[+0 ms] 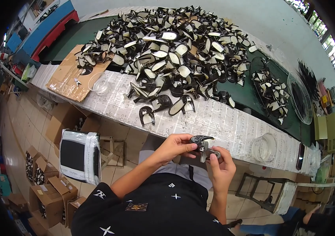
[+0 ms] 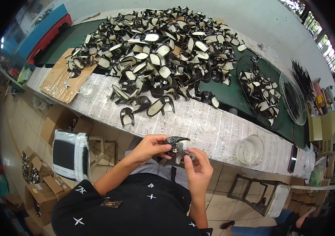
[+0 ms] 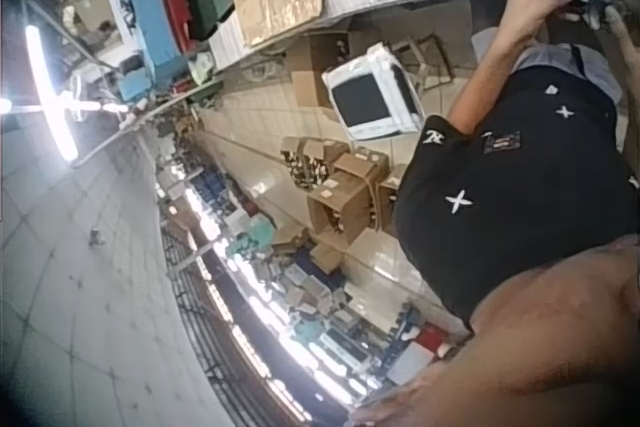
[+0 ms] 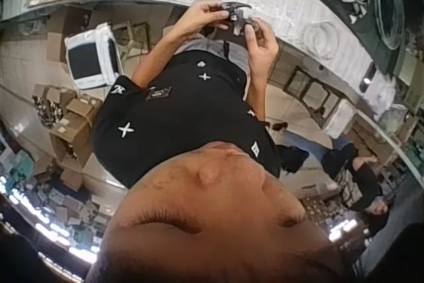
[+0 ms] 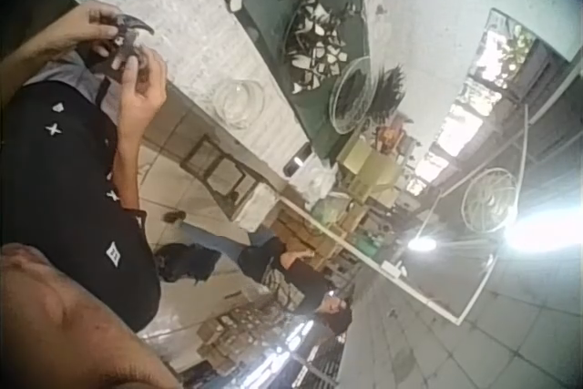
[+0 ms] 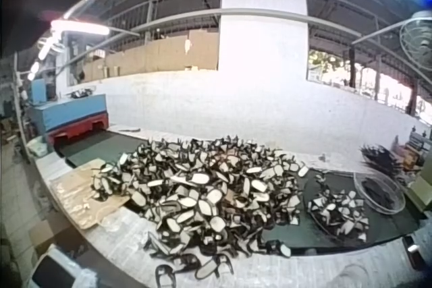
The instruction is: Applying adhesive to the edges of shoe heel components using a small brush.
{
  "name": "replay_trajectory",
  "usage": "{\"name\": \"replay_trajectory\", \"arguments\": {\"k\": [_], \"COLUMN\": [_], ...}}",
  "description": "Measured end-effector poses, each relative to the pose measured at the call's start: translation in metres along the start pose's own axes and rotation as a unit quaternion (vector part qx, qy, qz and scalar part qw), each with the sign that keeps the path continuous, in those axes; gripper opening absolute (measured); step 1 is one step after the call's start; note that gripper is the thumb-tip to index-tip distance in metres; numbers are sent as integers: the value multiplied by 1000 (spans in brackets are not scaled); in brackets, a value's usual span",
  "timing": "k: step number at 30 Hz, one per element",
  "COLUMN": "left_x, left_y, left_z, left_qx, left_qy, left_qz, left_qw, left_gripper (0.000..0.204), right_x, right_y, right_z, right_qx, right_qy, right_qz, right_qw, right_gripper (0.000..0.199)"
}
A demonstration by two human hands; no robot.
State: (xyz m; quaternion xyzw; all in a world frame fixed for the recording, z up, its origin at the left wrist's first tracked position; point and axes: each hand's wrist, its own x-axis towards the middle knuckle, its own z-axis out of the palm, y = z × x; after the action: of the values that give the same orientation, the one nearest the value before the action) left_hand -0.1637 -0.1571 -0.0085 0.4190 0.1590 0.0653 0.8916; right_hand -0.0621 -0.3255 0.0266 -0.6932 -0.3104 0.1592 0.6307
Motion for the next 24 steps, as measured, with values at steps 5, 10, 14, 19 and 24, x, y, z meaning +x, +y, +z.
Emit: {"name": "replay_trajectory", "arguments": {"k": [5, 10, 14, 19, 24], "left_x": [1, 1, 1, 2, 3], "left_y": [-2, -1, 1, 1, -1], "left_z": [-4, -3, -3, 0, 3], "left_qx": [8, 20, 27, 26, 19], "left_qy": [4, 0, -1, 1, 3], "left_qz": [2, 4, 5, 0, 3], "left_qw": [1000, 1000, 1000, 1000, 1000], "left_gripper": [31, 29, 28, 28, 27], "right_x": [0, 1, 12, 15, 18], "right_y": [6, 1, -17, -27, -17], "right_z": [-10, -14, -13, -10, -8], "right_qx": [224, 188, -98, -197, -231], "right_qy": [-4, 31, 32, -17, -37], "right_qz": [137, 91, -48, -112, -158], "right_qw": [965, 977, 994, 974, 959], "right_gripper": [22, 22, 22, 26, 25]}}
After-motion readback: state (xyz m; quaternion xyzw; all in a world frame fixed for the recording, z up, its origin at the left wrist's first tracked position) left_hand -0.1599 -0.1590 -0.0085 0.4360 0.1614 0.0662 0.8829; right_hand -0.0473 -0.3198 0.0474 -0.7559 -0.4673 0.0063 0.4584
